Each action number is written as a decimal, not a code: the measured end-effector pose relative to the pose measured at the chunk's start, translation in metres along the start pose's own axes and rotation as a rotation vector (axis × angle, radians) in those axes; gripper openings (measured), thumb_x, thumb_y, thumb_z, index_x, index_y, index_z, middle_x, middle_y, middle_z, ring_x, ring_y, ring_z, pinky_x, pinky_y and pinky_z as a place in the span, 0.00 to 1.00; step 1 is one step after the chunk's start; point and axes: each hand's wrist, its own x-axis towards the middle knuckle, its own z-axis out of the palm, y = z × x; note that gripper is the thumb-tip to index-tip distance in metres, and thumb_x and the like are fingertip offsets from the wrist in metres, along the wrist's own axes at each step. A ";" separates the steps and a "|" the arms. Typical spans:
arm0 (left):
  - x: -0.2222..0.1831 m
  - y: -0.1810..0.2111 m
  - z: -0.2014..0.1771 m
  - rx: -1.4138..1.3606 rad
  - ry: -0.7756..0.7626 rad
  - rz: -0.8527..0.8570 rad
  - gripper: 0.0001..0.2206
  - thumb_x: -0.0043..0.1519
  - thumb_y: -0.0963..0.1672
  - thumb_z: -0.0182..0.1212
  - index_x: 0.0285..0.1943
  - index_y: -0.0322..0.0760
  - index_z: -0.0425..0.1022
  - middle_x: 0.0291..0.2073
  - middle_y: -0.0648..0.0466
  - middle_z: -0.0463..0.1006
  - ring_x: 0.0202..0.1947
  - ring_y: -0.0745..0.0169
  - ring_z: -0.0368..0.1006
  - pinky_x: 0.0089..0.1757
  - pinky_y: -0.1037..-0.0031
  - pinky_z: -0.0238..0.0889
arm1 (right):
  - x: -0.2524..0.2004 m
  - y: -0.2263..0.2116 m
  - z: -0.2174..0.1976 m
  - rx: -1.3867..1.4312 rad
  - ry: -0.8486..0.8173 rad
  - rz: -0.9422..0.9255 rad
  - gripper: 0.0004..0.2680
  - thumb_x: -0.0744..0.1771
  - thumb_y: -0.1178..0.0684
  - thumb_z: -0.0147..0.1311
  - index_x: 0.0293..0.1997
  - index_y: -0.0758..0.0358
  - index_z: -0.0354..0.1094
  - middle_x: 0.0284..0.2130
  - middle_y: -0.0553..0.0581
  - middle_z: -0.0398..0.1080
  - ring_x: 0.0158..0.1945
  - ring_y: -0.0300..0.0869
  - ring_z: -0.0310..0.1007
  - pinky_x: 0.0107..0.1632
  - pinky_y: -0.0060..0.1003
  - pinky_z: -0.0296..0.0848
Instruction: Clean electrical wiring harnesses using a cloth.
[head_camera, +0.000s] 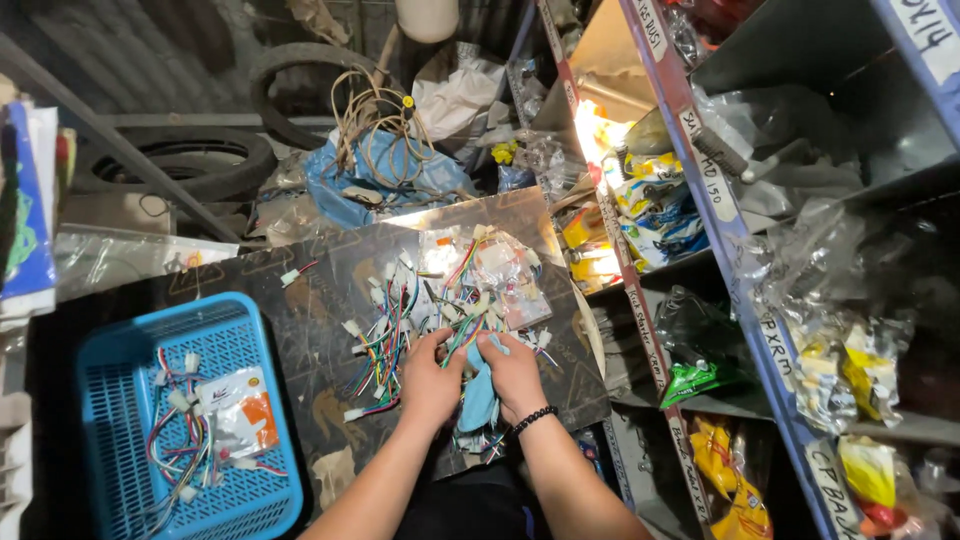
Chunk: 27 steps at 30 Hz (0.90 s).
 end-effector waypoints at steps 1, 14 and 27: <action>0.004 0.004 0.000 0.002 -0.003 -0.003 0.20 0.63 0.47 0.64 0.64 0.41 0.76 0.57 0.47 0.75 0.59 0.46 0.75 0.57 0.59 0.70 | 0.004 -0.002 0.002 0.000 0.002 0.004 0.10 0.66 0.54 0.64 0.50 0.70 0.78 0.25 0.56 0.76 0.29 0.39 0.75 0.34 0.35 0.78; 0.035 0.008 0.021 0.102 -0.041 -0.031 0.20 0.63 0.46 0.59 0.65 0.42 0.74 0.59 0.46 0.75 0.63 0.42 0.70 0.61 0.55 0.63 | 0.035 0.003 0.008 -0.012 -0.006 0.100 0.13 0.66 0.55 0.63 0.54 0.74 0.75 0.31 0.63 0.79 0.36 0.41 0.78 0.40 0.42 0.81; 0.056 0.003 0.031 0.152 -0.068 -0.234 0.14 0.64 0.49 0.55 0.55 0.52 0.82 0.35 0.61 0.86 0.30 0.66 0.84 0.45 0.64 0.74 | 0.049 0.003 0.011 -0.110 -0.021 0.051 0.11 0.66 0.55 0.65 0.48 0.71 0.78 0.30 0.59 0.77 0.38 0.39 0.74 0.47 0.41 0.78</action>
